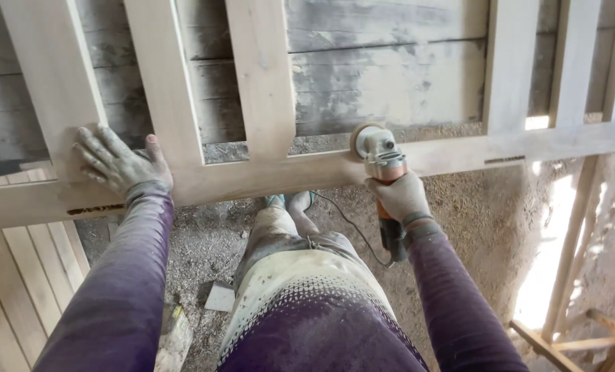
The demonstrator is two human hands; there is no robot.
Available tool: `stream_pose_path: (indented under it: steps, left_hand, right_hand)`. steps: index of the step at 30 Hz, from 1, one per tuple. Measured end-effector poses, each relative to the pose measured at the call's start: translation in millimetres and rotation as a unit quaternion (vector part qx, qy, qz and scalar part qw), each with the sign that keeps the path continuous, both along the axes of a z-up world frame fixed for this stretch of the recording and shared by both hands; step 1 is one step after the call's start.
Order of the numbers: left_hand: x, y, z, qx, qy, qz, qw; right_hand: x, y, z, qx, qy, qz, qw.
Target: Sand a wooden frame using a power angle grinder with a sanding disc.
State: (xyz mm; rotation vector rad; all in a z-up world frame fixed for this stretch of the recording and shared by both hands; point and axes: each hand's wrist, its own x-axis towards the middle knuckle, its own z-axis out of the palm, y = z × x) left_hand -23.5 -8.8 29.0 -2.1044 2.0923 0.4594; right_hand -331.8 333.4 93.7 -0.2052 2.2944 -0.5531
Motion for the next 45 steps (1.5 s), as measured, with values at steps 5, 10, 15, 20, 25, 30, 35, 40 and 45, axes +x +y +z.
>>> stream_pose_path:
  steps: [5, 10, 15, 20, 25, 30, 35, 40, 45]
  left_hand:
    - [6.1, 0.6, -4.5, -0.006, 0.002, -0.033, 0.999]
    - [7.7, 2.4, -3.2, 0.004, 0.000, -0.037, 0.999]
    - [10.2, 1.3, -7.6, 0.003, -0.002, -0.042, 0.999]
    - [-0.1, -4.4, -0.1, 0.017, 0.008, -0.031, 0.999]
    - [10.1, -0.9, -5.1, 0.019, -0.012, -0.029, 0.999]
    - [0.3, 1.7, 3.3, 0.023, -0.004, -0.027, 0.999]
    - [1.1, 0.9, 1.6, 0.018, -0.003, -0.021, 1.000]
    - [2.9, 0.5, -1.4, 0.017, -0.013, -0.033, 0.999]
    - [3.9, 0.7, -2.4, 0.011, -0.007, -0.033, 0.999]
  right_hand:
    - [38.1, -27.5, 10.5, 0.012, -0.016, 0.071, 0.997]
    - [78.1, -58.0, 6.2, -0.035, 0.007, 0.167, 0.985]
    - [103.6, -84.8, 17.0, -0.009, 0.017, 0.299, 0.954]
    - [81.3, -69.2, 17.0, 0.036, 0.007, 0.360, 0.932]
    - [31.6, -19.7, 26.5, 0.073, -0.011, 0.267, 0.961]
    - [-11.1, 21.9, 31.1, 0.084, 0.035, 0.190, 0.978]
    - [-36.3, 39.6, 37.8, 0.160, -0.021, 0.019, 0.987]
    - [-68.6, 72.1, 23.5, 0.159, 0.007, -0.027, 0.987]
    - [-93.2, 101.1, 12.7, 0.131, -0.002, -0.203, 0.970]
